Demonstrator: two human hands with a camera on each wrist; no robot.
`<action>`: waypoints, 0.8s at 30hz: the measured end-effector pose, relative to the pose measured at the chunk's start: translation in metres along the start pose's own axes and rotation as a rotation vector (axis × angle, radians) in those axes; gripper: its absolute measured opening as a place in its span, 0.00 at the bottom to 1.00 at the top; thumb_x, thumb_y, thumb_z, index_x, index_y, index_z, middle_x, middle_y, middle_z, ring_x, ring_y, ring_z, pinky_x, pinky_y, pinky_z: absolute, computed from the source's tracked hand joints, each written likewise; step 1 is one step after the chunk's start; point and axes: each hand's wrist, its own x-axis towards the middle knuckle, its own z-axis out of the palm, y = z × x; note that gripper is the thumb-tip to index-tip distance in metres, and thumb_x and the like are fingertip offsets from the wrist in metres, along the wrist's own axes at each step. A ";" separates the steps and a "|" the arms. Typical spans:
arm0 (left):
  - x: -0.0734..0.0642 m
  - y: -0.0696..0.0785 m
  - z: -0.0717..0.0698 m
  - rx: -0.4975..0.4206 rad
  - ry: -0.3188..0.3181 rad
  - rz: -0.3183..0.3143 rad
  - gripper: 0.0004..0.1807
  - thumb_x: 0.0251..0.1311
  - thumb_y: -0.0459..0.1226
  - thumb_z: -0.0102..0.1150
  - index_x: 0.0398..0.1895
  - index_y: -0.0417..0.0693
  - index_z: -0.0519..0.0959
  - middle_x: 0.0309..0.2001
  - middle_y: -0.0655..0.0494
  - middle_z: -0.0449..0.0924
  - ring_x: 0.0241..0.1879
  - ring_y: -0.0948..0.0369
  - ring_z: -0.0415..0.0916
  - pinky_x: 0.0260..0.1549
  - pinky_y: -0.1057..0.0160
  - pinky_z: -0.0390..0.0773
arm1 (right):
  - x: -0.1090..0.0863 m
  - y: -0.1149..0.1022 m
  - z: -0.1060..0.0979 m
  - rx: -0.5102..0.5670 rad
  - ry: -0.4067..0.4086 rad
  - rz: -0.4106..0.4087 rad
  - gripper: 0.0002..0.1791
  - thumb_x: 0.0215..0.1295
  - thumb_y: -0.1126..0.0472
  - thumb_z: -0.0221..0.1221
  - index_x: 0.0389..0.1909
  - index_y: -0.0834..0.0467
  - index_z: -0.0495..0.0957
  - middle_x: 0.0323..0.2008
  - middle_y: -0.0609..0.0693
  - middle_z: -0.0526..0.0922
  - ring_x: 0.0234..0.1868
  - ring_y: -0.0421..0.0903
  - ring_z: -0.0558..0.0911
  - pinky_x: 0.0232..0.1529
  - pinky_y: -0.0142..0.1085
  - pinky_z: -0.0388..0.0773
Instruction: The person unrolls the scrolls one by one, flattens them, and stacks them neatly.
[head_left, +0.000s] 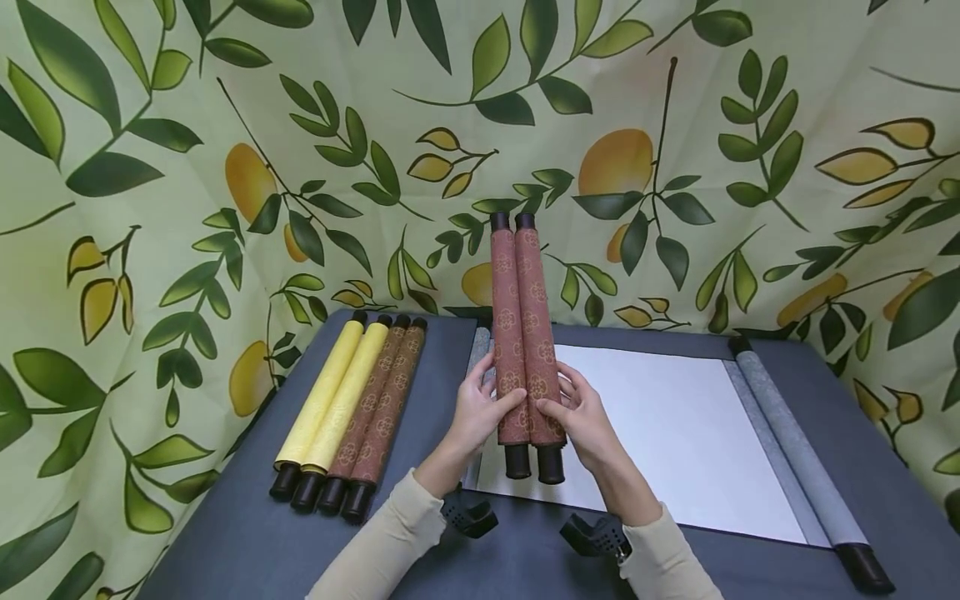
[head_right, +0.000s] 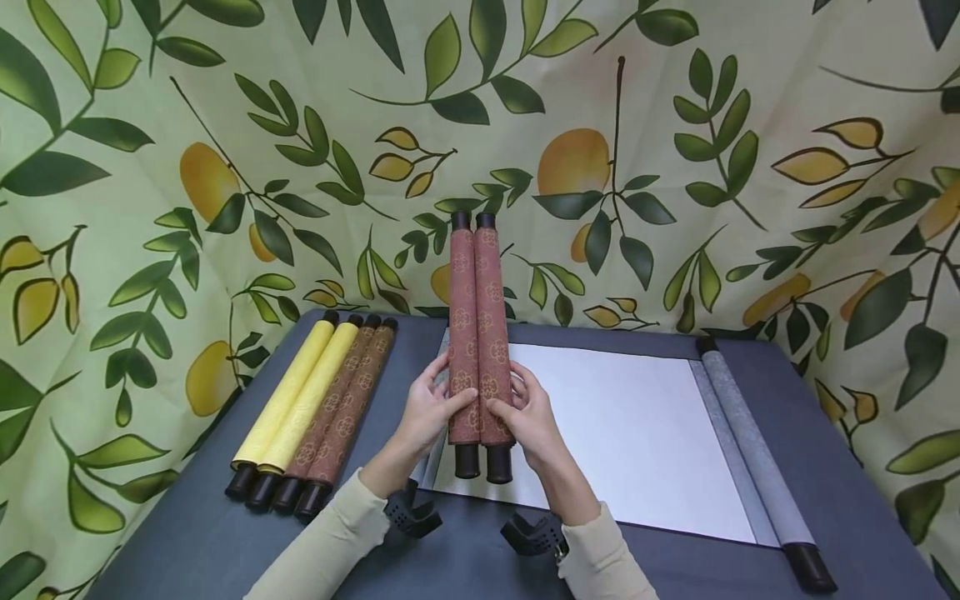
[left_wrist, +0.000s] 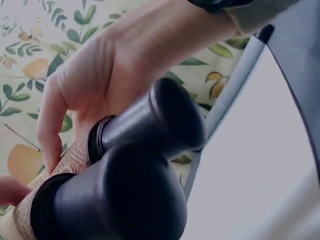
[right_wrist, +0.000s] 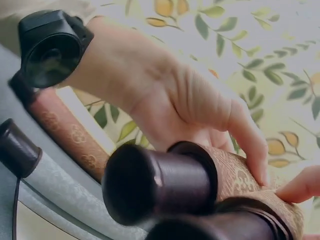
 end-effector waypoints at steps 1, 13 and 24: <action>0.003 -0.001 0.003 0.013 -0.006 -0.003 0.44 0.59 0.25 0.57 0.75 0.36 0.46 0.69 0.35 0.54 0.67 0.41 0.64 0.54 0.60 0.78 | 0.001 0.000 -0.003 0.015 0.003 0.005 0.40 0.63 0.74 0.52 0.74 0.60 0.48 0.70 0.63 0.64 0.61 0.51 0.76 0.51 0.35 0.79; 0.019 -0.023 0.045 0.097 0.083 0.136 0.38 0.59 0.28 0.57 0.73 0.37 0.54 0.62 0.32 0.70 0.59 0.43 0.74 0.54 0.55 0.80 | 0.002 0.006 -0.006 -0.079 0.180 -0.096 0.34 0.73 0.68 0.40 0.76 0.56 0.40 0.67 0.66 0.62 0.65 0.61 0.70 0.55 0.44 0.75; 0.022 -0.043 0.058 0.272 0.074 0.109 0.31 0.68 0.36 0.51 0.73 0.49 0.57 0.58 0.37 0.68 0.53 0.50 0.73 0.46 0.59 0.80 | 0.016 0.040 -0.009 -0.266 0.456 -0.288 0.34 0.67 0.65 0.47 0.73 0.63 0.51 0.57 0.68 0.74 0.51 0.58 0.78 0.37 0.22 0.74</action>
